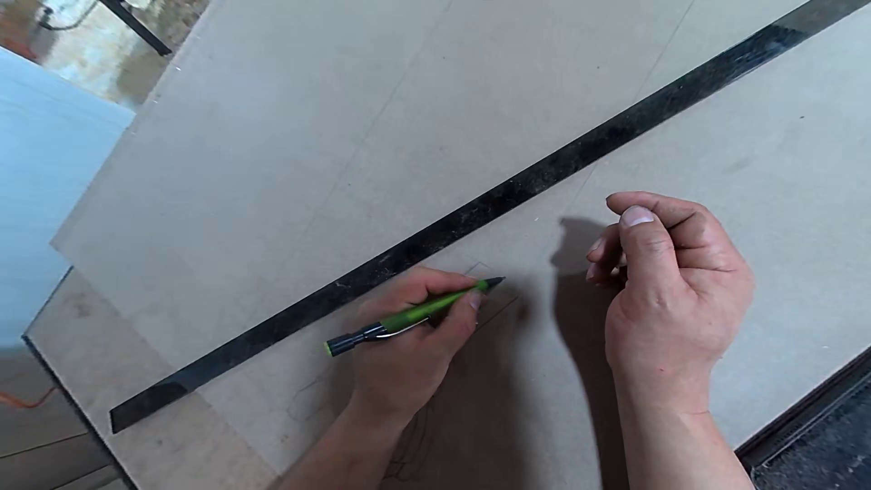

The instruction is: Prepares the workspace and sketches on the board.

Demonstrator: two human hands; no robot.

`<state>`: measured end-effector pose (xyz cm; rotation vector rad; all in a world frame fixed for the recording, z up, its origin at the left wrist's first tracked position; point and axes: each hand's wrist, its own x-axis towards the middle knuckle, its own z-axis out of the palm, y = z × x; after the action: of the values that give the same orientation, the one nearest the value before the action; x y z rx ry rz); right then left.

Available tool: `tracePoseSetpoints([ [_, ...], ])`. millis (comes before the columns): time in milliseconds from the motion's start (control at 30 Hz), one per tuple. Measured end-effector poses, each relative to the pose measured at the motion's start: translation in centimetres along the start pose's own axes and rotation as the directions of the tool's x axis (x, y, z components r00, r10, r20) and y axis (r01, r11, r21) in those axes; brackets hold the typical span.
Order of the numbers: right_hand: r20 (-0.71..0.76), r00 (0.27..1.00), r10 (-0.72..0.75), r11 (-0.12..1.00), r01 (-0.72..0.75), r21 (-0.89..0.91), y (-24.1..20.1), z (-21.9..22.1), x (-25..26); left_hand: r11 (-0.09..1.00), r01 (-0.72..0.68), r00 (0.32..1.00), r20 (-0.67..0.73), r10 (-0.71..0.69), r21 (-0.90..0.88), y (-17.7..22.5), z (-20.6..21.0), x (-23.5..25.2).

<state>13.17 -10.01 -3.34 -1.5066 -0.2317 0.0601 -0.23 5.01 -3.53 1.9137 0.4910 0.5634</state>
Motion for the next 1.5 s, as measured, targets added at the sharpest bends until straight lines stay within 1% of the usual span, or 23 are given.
tracePoseSetpoints([
  [67, 0.002, 1.000, -0.002, 1.000, 0.002, -0.004, 0.00, -0.01, 0.01, 1.000, 0.001, 1.000, -0.005, -0.001, -0.015, 0.00, -0.02, 0.01],
  [167, 0.001, 1.000, -0.004, 1.000, 0.004, 0.004, -0.03, -0.01, 0.01, 0.999, 0.020, 0.998, -0.063, -0.021, -0.025, 0.04, 0.12, 0.11],
  [233, 0.001, 1.000, -0.005, 1.000, 0.005, 0.006, -0.01, -0.03, 0.01, 1.000, 0.026, 0.997, -0.067, -0.027, -0.012, 0.11, 0.17, 0.12],
  [333, -0.001, 1.000, -0.003, 1.000, 0.003, 0.003, 0.03, -0.05, 0.02, 1.000, -0.004, 1.000, 0.015, 0.004, 0.001, 0.12, -0.01, 0.05],
  [433, 0.000, 1.000, -0.003, 1.000, 0.003, 0.000, -0.03, -0.04, 0.00, 0.999, -0.029, 0.994, 0.104, 0.032, -0.028, 0.04, -0.19, -0.01],
  [600, 0.001, 1.000, -0.001, 1.000, 0.001, 0.002, -0.04, -0.08, -0.01, 0.999, -0.018, 0.987, 0.159, 0.025, -0.046, 0.07, -0.58, 0.19],
  [733, -0.002, 1.000, 0.001, 1.000, -0.001, 0.012, -0.01, -0.07, 0.02, 0.999, -0.019, 0.988, 0.154, 0.027, -0.050, -0.02, -0.62, 0.18],
  [833, -0.021, 0.998, -0.054, 0.997, 0.055, 0.059, 0.55, 0.09, 0.40, 0.999, -0.029, 0.989, 0.147, 0.034, -0.034, -0.06, -0.61, 0.19],
  [967, -0.006, 1.000, -0.023, 0.999, 0.023, 0.022, 0.19, -0.04, 0.20, 0.999, -0.033, 0.989, 0.142, 0.035, -0.013, 0.10, -0.54, 0.20],
  [1067, -0.019, 0.998, -0.066, 0.997, 0.066, 0.043, 0.64, 0.10, 0.48, 0.999, -0.031, 0.990, 0.137, 0.033, -0.016, 0.09, -0.49, 0.18],
  [1200, -0.027, 0.998, -0.055, 0.998, 0.056, 0.039, 0.60, 0.16, 0.47, 0.999, -0.001, 0.992, 0.130, 0.008, -0.049, 0.07, -0.44, 0.14],
  [1333, -0.011, 0.999, -0.031, 0.999, 0.031, 0.020, 0.30, 0.02, 0.34, 0.999, -0.028, 0.990, 0.137, 0.034, -0.044, 0.02, -0.50, 0.15],
  [1400, -0.023, 0.999, -0.045, 0.998, 0.046, 0.036, 0.48, 0.11, 0.47, 0.999, -0.029, 0.989, 0.143, 0.035, -0.041, -0.01, -0.50, 0.14],
  [1500, -0.012, 1.000, -0.010, 1.000, 0.010, 0.009, 0.09, 0.00, 0.18, 1.000, -0.004, 0.996, 0.092, 0.006, -0.021, 0.10, -0.30, 0.09],
])
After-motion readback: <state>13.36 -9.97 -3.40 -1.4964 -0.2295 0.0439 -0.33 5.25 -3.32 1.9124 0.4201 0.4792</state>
